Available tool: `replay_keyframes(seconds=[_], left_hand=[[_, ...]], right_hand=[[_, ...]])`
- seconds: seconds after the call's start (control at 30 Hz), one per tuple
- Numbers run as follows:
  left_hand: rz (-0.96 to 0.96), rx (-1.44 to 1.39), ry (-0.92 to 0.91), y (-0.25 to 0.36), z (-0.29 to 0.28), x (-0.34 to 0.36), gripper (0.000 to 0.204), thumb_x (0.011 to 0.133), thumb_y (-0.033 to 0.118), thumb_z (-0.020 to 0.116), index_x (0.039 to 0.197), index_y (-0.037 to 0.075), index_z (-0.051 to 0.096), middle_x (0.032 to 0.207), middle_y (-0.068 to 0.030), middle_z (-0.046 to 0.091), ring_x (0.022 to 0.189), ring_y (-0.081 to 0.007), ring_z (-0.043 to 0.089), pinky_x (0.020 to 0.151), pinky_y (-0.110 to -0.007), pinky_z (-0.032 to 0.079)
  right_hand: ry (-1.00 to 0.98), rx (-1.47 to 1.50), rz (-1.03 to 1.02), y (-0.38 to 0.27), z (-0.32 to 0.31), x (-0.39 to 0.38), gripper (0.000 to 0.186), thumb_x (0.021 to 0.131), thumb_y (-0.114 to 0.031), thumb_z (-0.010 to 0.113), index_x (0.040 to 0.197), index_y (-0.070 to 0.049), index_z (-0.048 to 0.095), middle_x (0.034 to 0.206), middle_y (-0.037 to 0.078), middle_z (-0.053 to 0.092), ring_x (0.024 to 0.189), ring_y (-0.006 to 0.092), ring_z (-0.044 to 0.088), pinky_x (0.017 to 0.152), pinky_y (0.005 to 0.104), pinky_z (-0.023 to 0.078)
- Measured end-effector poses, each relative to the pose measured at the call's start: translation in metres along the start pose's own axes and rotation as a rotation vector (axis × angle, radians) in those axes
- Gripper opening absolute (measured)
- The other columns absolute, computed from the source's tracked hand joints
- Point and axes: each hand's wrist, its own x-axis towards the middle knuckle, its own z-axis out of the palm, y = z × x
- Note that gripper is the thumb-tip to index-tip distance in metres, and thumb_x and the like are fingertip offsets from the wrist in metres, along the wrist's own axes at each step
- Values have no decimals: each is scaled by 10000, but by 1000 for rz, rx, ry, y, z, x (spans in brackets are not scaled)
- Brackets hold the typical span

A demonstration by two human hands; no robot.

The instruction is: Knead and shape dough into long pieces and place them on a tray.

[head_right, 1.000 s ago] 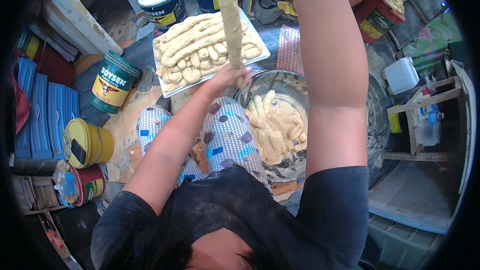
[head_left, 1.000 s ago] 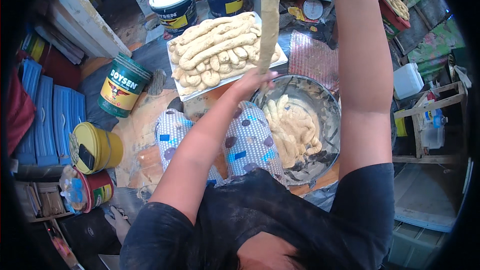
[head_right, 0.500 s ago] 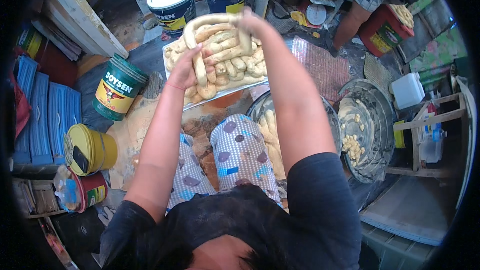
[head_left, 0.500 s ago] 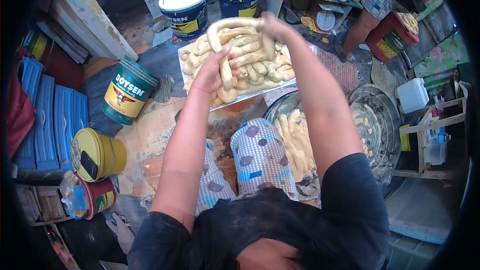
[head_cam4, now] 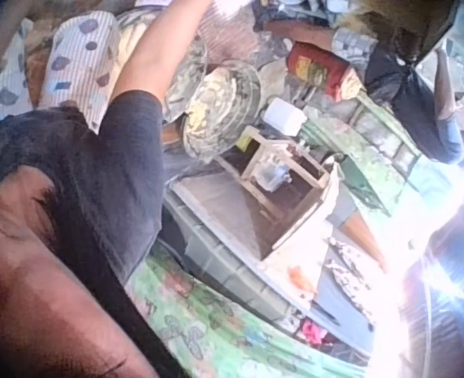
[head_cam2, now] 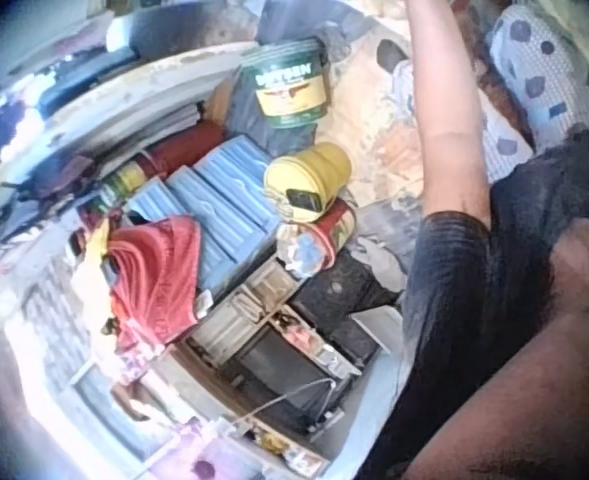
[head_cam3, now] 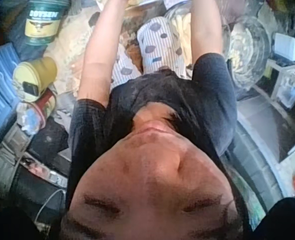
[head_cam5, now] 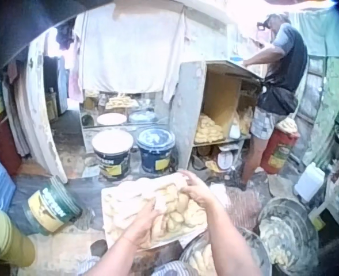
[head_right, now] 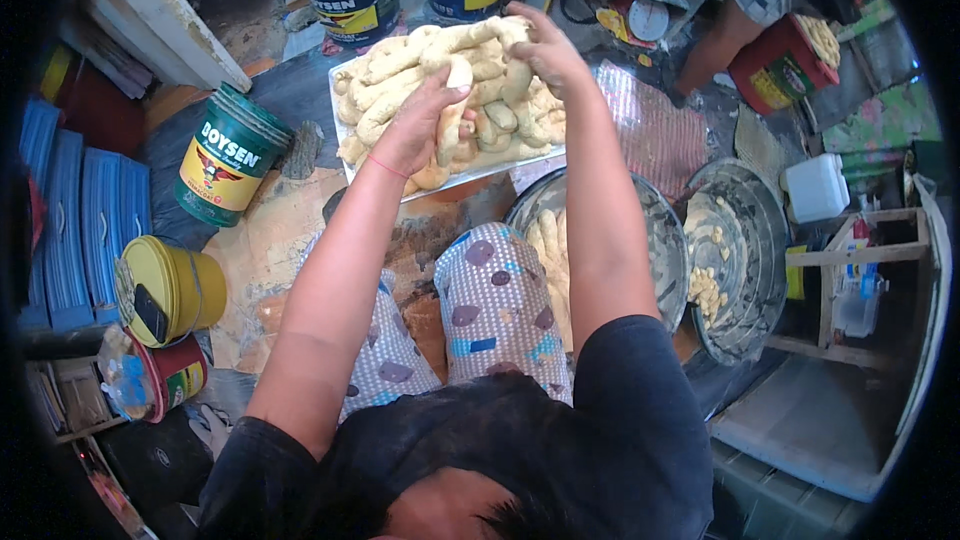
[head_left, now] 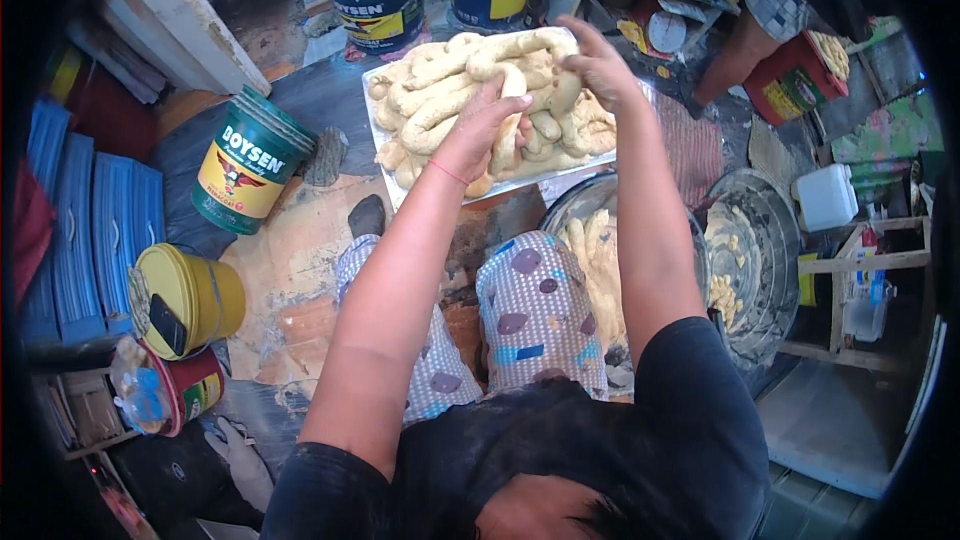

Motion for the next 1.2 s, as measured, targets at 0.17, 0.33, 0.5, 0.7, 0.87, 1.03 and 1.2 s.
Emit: replay_keyframes(seconds=[0.17,0.33,0.5,0.7,0.87,1.03,1.2], left_hand=[[195,0,-366,18,17,-25,669,802,81,569,1372,21,224,1095,-108,536,704,-104,508,564,-218,442],[-14,123,-465,-6,40,-44,594,784,50,548,1335,34,327,1068,-96,561,632,-72,515,504,-174,436],[-433,555,-550,-78,62,-40,505,752,8,529,1251,8,450,895,-56,578,629,-67,522,516,-187,443],[-551,838,-560,-119,54,-27,398,779,22,522,1173,-26,506,979,-85,570,648,-92,548,498,-219,462],[-610,709,-500,-125,57,-18,391,805,32,519,1190,-29,484,1071,-92,554,644,-97,554,465,-209,455],[-569,676,-532,-129,63,-13,406,823,48,518,1216,-32,454,1050,-86,551,683,-90,548,451,-186,440],[-540,679,-445,-129,60,-10,429,767,-8,468,1196,-6,479,1046,-73,557,681,-77,536,471,-174,434]], right_hand=[[-62,829,-90,-5,-34,-90,558,769,-82,550,1290,-42,354,1008,140,543,634,124,483,503,211,448],[130,1062,336,120,-102,-198,388,795,-219,572,1121,-24,492,790,73,555,463,65,428,377,144,366],[91,-251,821,282,-77,-340,458,819,-289,547,1179,-10,493,1062,184,562,932,270,581,798,385,487],[-454,-1062,702,285,49,-373,744,845,-510,369,1419,-134,79,1482,128,-6,1366,308,-13,1031,605,-21],[40,-1208,822,304,20,-356,631,910,-448,287,1423,-155,67,1484,110,-27,1368,286,-20,1020,609,-59],[427,-1113,850,314,14,-343,617,909,-419,323,1423,-165,96,1487,98,1,1370,262,-13,1045,567,-53],[-312,-1160,406,301,57,-394,557,867,-371,411,1359,-136,298,1466,131,124,1358,271,101,1065,541,52]])
